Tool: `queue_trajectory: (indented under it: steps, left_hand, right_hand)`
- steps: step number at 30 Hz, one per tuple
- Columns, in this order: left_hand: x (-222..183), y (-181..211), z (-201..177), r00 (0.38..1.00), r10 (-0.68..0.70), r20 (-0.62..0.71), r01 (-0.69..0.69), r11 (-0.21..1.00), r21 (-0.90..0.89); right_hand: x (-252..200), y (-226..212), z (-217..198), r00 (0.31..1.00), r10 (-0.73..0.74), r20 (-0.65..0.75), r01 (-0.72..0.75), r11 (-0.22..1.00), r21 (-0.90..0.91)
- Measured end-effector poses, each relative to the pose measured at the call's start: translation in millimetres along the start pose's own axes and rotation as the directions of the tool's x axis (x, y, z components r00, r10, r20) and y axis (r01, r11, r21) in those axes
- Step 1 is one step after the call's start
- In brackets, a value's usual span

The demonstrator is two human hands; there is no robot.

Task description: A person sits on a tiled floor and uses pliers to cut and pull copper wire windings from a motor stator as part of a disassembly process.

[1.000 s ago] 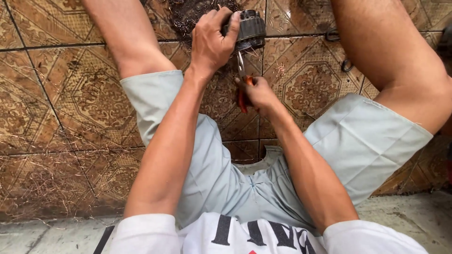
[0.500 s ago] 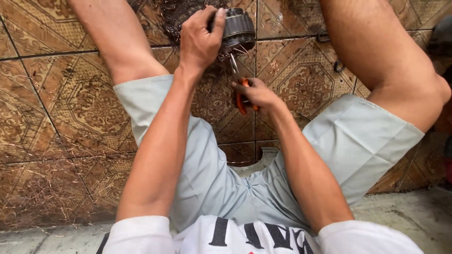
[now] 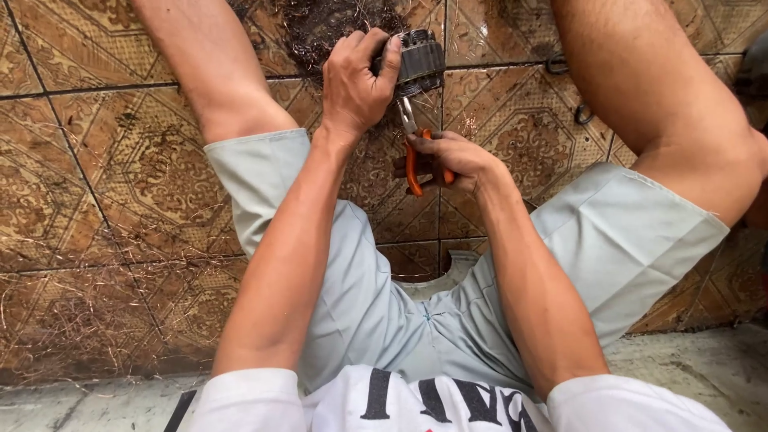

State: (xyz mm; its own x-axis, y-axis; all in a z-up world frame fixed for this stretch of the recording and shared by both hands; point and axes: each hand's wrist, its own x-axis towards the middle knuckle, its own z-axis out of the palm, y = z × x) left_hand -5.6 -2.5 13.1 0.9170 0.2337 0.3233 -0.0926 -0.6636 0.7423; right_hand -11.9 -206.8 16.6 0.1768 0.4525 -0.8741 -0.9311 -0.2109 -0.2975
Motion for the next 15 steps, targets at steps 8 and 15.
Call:
queue_trajectory:
  steps: [8, 15]
  left_hand:
    - [0, 0, 1, 1.000, 0.029, -0.003, -0.029, 0.999, 0.017]
    - [-1, 4, -5, 0.998, 0.063, 0.013, -0.063, 0.998, -0.024]
  right_hand:
    - [15, -2, -13, 0.998, 0.066, -0.005, -0.066, 0.998, 0.024]
    - [1, -38, -6, 0.975, 0.222, 0.033, -0.217, 0.970, -0.110]
